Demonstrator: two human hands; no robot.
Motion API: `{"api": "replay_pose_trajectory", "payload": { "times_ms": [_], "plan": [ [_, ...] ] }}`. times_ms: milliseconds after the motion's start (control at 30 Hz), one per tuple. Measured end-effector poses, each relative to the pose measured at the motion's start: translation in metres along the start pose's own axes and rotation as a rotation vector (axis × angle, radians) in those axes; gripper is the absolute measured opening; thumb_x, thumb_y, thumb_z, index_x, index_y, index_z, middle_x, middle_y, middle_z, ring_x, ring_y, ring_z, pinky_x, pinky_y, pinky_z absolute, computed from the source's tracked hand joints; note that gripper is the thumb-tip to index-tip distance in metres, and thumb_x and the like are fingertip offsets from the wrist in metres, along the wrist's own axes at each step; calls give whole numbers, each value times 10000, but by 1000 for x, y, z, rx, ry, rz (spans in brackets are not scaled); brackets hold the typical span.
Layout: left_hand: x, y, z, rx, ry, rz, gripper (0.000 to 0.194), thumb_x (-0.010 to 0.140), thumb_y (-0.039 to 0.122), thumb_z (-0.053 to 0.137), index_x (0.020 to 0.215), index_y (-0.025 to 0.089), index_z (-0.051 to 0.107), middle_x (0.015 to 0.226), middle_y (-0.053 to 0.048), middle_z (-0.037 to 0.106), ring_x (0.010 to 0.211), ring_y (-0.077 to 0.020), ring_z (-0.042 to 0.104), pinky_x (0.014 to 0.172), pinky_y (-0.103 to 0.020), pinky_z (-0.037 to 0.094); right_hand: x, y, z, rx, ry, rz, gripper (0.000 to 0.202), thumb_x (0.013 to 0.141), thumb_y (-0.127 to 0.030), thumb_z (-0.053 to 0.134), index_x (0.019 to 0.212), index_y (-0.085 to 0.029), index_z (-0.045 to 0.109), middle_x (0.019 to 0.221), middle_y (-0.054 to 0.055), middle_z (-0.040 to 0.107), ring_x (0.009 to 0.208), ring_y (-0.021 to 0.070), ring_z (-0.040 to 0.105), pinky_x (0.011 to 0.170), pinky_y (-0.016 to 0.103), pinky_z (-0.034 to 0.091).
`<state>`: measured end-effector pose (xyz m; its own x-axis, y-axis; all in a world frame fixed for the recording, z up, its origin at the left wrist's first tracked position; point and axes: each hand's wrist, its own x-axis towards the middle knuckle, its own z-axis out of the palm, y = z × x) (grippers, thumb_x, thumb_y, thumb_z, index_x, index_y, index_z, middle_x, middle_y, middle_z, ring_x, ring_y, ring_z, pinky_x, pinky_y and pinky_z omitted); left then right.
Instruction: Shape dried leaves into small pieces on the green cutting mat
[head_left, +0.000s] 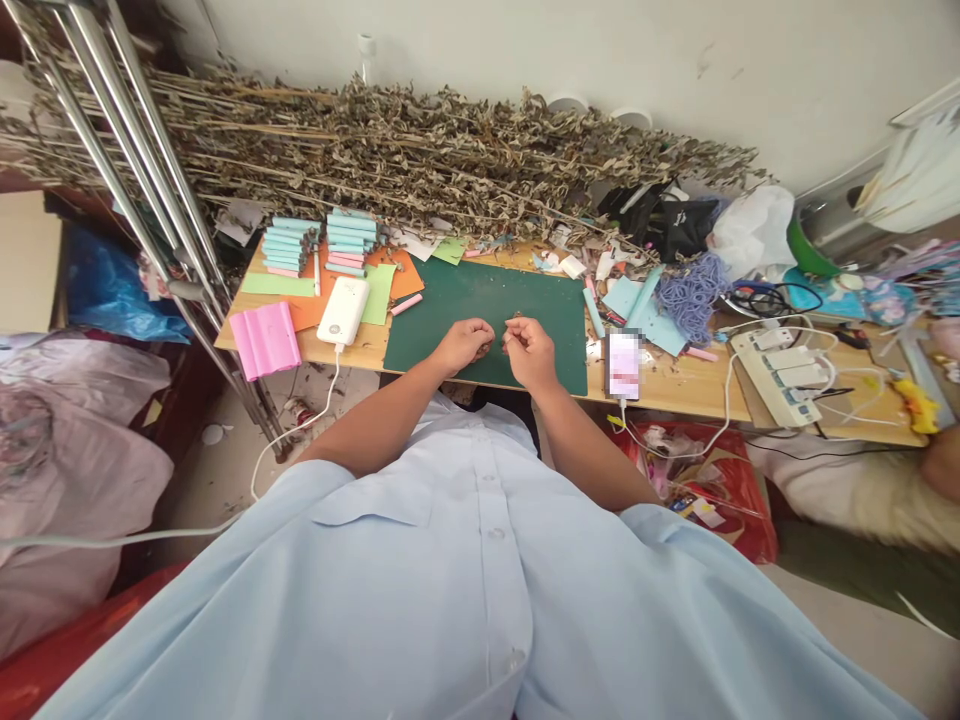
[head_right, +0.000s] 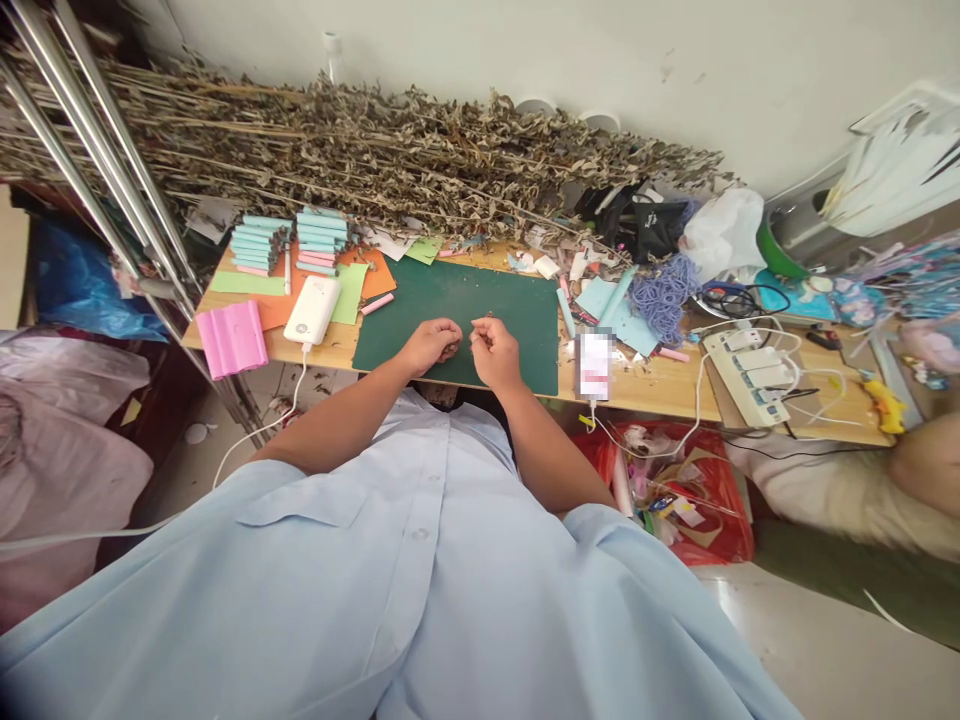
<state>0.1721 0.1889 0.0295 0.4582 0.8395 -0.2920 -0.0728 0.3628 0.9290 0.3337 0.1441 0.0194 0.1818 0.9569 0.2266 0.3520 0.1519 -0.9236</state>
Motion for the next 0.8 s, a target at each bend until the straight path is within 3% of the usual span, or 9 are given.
{"api": "replay_pose_trajectory", "payload": {
  "times_ms": [167,300,400,467,533,633,800],
  "plan": [
    [1,-3,-2,33,11,29,45,807,200,608,794,167,580,532,47,492,445,-65,395,453,-204,247,-27,-15,-8,-61,-182,-86,229,948,-392,557,1080,-237,663,814,0,693,625,144,606,651,298,532],
    [1,-5,-3,69,-5,53,82,818,237,624,808,162,591,552,46,510,448,-63,399,468,-205,286,-47,-12,-10,-186,-337,-128,232,945,-436,616,1043,-244,700,674,-23,672,549,144,565,628,298,511],
    [1,-6,-4,106,-15,66,98,827,251,631,820,161,594,554,47,511,455,-65,403,470,-205,286,-45,-4,-6,-200,-175,-104,237,929,-445,641,1012,-237,719,779,14,737,647,172,647,711,327,557],
    [2,-7,-4,131,-32,69,107,835,261,631,826,161,595,555,48,506,464,-67,406,473,-204,281,-37,0,-2,-155,-8,-67,267,938,-435,611,1078,-232,712,918,47,766,739,187,690,772,352,587],
    [2,-8,-5,152,-57,70,108,842,265,626,833,162,596,558,51,502,469,-66,401,478,-203,276,-26,1,0,-121,65,-54,315,941,-423,592,1177,-235,685,1031,68,771,813,195,716,814,369,606],
    [2,-8,-6,216,-66,89,111,843,272,620,840,163,599,573,50,517,481,-68,407,494,-202,290,-13,-1,-1,-158,20,-106,352,938,-394,594,1249,-241,656,1093,80,774,908,215,736,867,390,612],
    [1,-5,-5,344,-57,117,117,835,279,600,833,162,603,599,40,546,521,-85,442,526,-207,314,-5,-7,-4,-321,-73,-235,331,945,-333,560,1249,-249,659,1026,72,767,966,245,724,970,427,579]
  ]
}}
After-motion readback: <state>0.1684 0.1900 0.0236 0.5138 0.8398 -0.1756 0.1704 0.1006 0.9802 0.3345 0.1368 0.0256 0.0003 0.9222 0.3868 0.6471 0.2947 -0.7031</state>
